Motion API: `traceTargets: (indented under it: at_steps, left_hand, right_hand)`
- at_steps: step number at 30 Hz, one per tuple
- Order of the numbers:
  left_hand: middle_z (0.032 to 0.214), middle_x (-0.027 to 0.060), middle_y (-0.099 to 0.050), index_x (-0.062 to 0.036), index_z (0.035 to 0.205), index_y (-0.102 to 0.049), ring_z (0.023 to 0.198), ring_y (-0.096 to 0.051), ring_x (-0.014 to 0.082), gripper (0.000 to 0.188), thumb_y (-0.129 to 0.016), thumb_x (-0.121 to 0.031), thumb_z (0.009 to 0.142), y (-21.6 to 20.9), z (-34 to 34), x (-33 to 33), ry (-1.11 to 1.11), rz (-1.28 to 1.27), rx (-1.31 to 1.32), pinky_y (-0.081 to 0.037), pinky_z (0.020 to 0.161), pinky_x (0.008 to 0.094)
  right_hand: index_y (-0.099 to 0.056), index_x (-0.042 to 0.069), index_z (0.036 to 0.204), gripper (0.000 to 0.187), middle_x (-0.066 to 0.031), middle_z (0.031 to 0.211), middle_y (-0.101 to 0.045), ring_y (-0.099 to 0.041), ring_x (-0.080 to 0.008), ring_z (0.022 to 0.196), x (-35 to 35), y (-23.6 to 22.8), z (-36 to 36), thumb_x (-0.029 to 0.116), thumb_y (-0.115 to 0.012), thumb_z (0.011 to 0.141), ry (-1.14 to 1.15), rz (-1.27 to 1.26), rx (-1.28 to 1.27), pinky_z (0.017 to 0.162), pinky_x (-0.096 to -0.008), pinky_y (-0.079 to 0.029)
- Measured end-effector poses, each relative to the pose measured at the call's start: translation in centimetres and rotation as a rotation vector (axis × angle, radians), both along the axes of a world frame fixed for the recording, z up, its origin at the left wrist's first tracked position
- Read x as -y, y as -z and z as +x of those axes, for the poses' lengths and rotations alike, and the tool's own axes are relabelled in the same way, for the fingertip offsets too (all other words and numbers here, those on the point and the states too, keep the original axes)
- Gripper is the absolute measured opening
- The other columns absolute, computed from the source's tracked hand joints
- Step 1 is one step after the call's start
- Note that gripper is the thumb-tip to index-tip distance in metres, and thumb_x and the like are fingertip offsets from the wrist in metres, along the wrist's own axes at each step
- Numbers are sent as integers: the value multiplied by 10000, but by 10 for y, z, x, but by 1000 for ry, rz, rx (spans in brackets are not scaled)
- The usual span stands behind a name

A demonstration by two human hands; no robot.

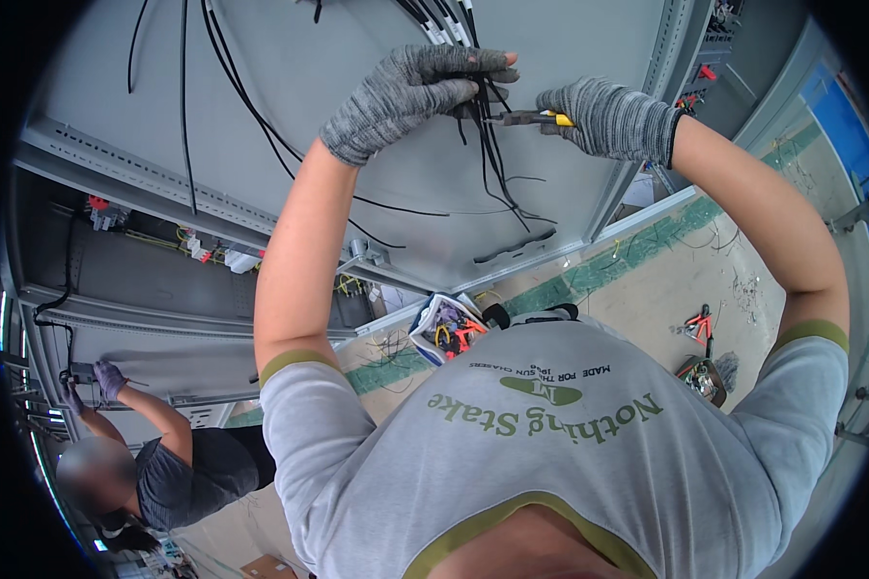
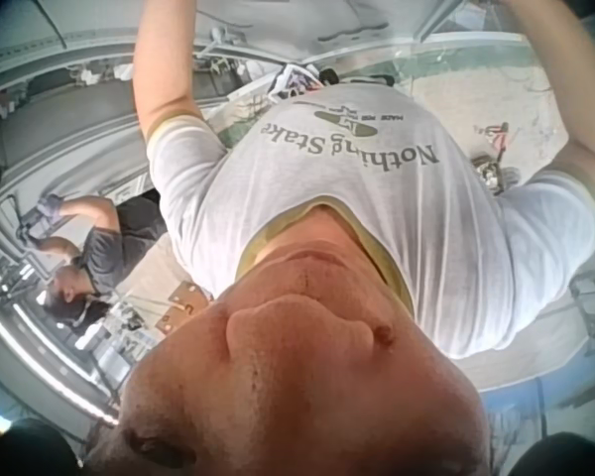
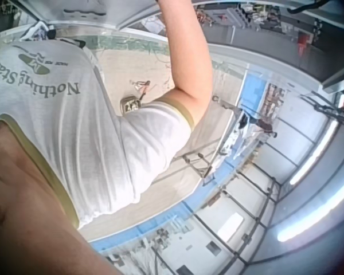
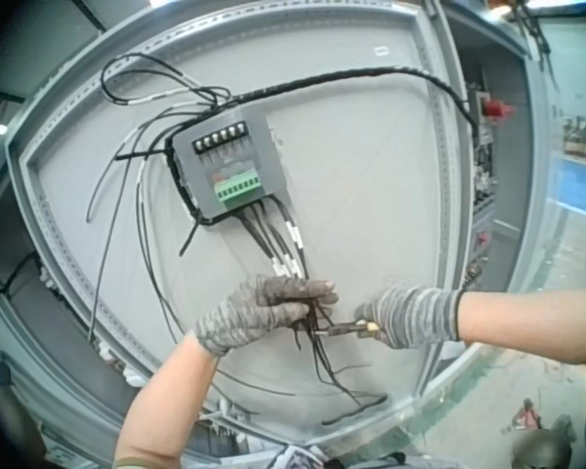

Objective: The person strips insulation from multiple black wires using pliers and organizes them inside an open electrical cabinet. They repeatedly cut wire ends and align the bundle near a terminal block mounted on the cabinet door.

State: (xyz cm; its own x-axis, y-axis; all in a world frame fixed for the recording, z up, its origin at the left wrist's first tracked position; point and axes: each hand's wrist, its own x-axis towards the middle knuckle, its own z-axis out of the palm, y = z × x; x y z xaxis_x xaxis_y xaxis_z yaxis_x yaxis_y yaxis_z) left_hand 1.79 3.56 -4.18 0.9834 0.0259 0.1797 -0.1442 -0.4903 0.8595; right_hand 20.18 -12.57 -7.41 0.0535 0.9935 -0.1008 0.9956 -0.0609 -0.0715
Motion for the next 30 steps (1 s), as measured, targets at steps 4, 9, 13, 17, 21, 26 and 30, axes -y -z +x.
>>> traceTargets:
  at_steps: [4,9,13,17,21,26,30]
  left_hand:
    - [1224,111,-640,-57,1341,-532,1131,-611,214,416,-551,-114,930,-1,0,0,23,34,23,-486,985,343]
    - [1236,124,-631,-42,1344,-524,1162,-592,219,422,-556,-118,931,0,0,-2,39,12,27,-472,1007,350]
    - [1243,127,-626,-42,1350,-518,1179,-579,221,432,-563,-127,929,0,1,-2,61,-5,18,-462,1017,351]
    - [1245,124,-626,-44,1351,-518,1177,-580,222,442,-573,-144,924,-4,-1,1,50,8,14,-462,1016,354]
    - [1244,123,-627,-42,1349,-519,1170,-586,227,447,-580,-154,920,-3,-1,3,47,0,17,-463,1014,354]
    - [1242,124,-628,-44,1350,-518,1172,-587,236,450,-580,-158,920,-3,0,5,61,-12,21,-464,1015,356]
    - [1245,124,-626,-43,1351,-516,1173,-587,239,447,-576,-148,921,-2,0,1,76,-2,31,-466,1016,359]
  right_hand:
    - [-609,65,1062,224,-161,819,-657,-652,-335,786,0,3,2,202,-622,885,11,37,6,739,-413,-530]
    - [-632,81,1062,247,-130,848,-677,-668,-307,827,10,7,3,277,-575,923,-31,109,94,778,-412,-539]
    - [-629,88,1079,299,-121,863,-676,-671,-298,851,13,-9,-10,340,-527,955,57,-31,296,785,-423,-543]
    - [-609,82,1064,280,-129,878,-663,-665,-303,851,15,-1,-6,328,-538,950,49,43,197,767,-426,-540]
    - [-558,77,1064,279,-134,904,-646,-653,-313,859,10,5,-5,333,-532,955,39,61,168,758,-419,-532]
    - [-551,76,1070,272,-135,915,-641,-649,-313,876,6,10,-4,320,-537,952,47,66,131,782,-414,-530]
    - [-556,76,1068,236,-134,928,-637,-649,-311,884,9,4,-6,245,-592,908,27,97,165,795,-414,-528]
